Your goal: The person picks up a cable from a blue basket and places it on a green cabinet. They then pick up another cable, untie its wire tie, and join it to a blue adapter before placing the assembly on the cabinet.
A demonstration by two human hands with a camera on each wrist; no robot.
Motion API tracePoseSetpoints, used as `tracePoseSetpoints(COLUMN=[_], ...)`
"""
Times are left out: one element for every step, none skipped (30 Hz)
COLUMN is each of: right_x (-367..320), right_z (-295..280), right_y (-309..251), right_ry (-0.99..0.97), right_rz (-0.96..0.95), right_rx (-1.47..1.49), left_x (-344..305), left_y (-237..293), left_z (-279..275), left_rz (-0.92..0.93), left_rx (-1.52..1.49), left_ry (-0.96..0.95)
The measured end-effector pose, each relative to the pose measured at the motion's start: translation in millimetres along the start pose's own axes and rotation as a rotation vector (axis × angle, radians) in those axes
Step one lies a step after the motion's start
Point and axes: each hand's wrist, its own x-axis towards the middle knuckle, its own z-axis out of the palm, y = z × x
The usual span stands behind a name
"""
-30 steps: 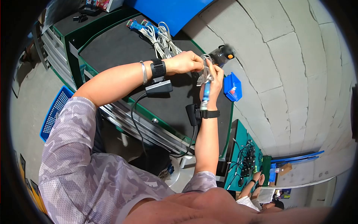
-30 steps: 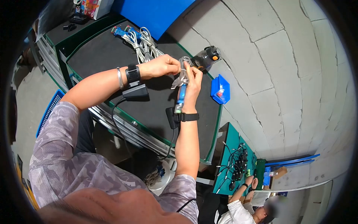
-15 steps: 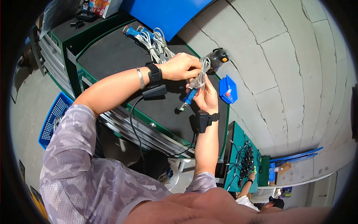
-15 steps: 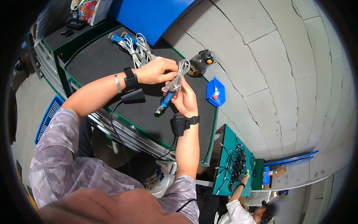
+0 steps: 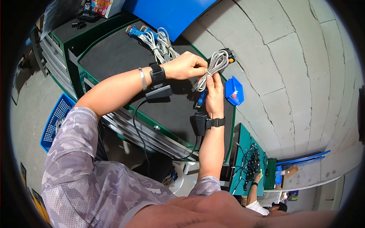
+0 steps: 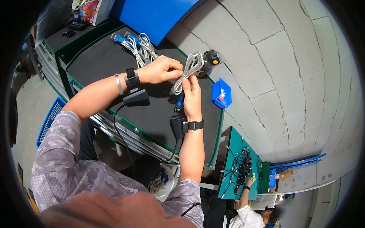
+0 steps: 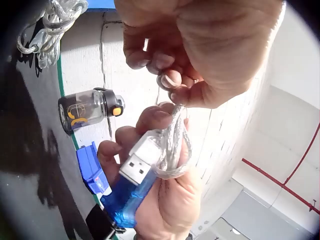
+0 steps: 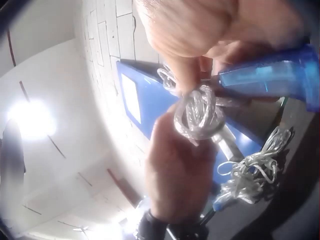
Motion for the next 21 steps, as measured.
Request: tracePoseSetpoints(right_x=[0.3,1.5,2.2,2.5,3.4,3.9,6.0,8.2,8.9,8.9,7.6,6.0,4.6,1.8,1.4,1.8,2.7,3.9,4.4,4.2,3.7], right_z=[0.2,-0.7,1.4,6.0,8.0,2.2,-0.3,-3.3,-5.7,-2.7,-1.0,0.9,3.0,3.6,3.6,2.9,1.7,-0.1,0.9,2.0,2.9], right_y=[-0.2,5.6,9.3,12.2,14.2,24.0,25.0,24.9,24.7,17.4,17.2,17.7,18.1,16.5,17.0,18.6,20.5,23.2,23.3,22.7,22.3], right_ry=[0.006,0.050,0.050,0.122,0.195,0.240,0.244,0.270,0.295,0.311,0.317,0.364,0.409,0.390,0.394,0.344,0.291,0.204,0.205,0.194,0.178], right_rz=[-0.052,-0.074,-0.073,-0.181,-0.288,-0.304,-0.305,-0.438,-0.569,-0.632,-0.629,-0.588,-0.548,-0.503,-0.505,-0.396,-0.288,-0.260,-0.267,-0.148,-0.027], right_rx=[-0.111,-0.153,-0.152,-0.243,-0.333,-0.418,-0.418,-0.658,-0.898,-0.998,-0.996,-0.940,-0.882,-0.848,-0.844,-0.625,-0.408,-0.251,-0.248,0.022,0.289], left_x=[0.3,0.5,0.3,-0.1,0.1,0.5,0.6,0.8,0.5,-0.5,-1.3,-1.1,-0.7,-0.6,-0.2,1.2,2.5,2.1,1.4,0.8,0.6], left_y=[2.7,3.7,-1.7,-7.1,-12.9,-19.5,-20.1,-20.4,-19.8,-16.6,-14.4,-16.5,-20.8,-24.5,-27.7,-27.8,-27.9,-27.7,-23.4,-19.0,-15.6], left_z=[-1.6,-2.4,2.0,8.8,13.5,15.3,14.3,13.6,15.0,17.0,18.2,18.7,19.6,20.8,22.8,23.6,23.6,23.9,20.0,14.5,10.6], left_rz=[-0.082,-0.164,-0.165,-0.207,-0.247,-0.247,-0.286,-0.326,-0.326,-0.325,-0.325,-0.330,-0.329,-0.328,-0.329,-0.355,-0.379,-0.317,-0.314,-0.265,-0.214], left_rx=[-0.003,-0.006,-0.006,-0.196,-0.385,-0.386,-0.459,-0.531,-0.530,-0.603,-0.677,-0.674,-0.709,-0.742,-0.737,-0.641,-0.544,-0.550,-0.544,-0.345,-0.147], left_ry=[-0.043,-0.087,-0.088,-0.041,0.006,0.003,-0.035,-0.074,-0.080,-0.061,-0.042,-0.047,-0.059,-0.069,-0.072,-0.054,-0.036,-0.008,-0.010,0.009,0.028])
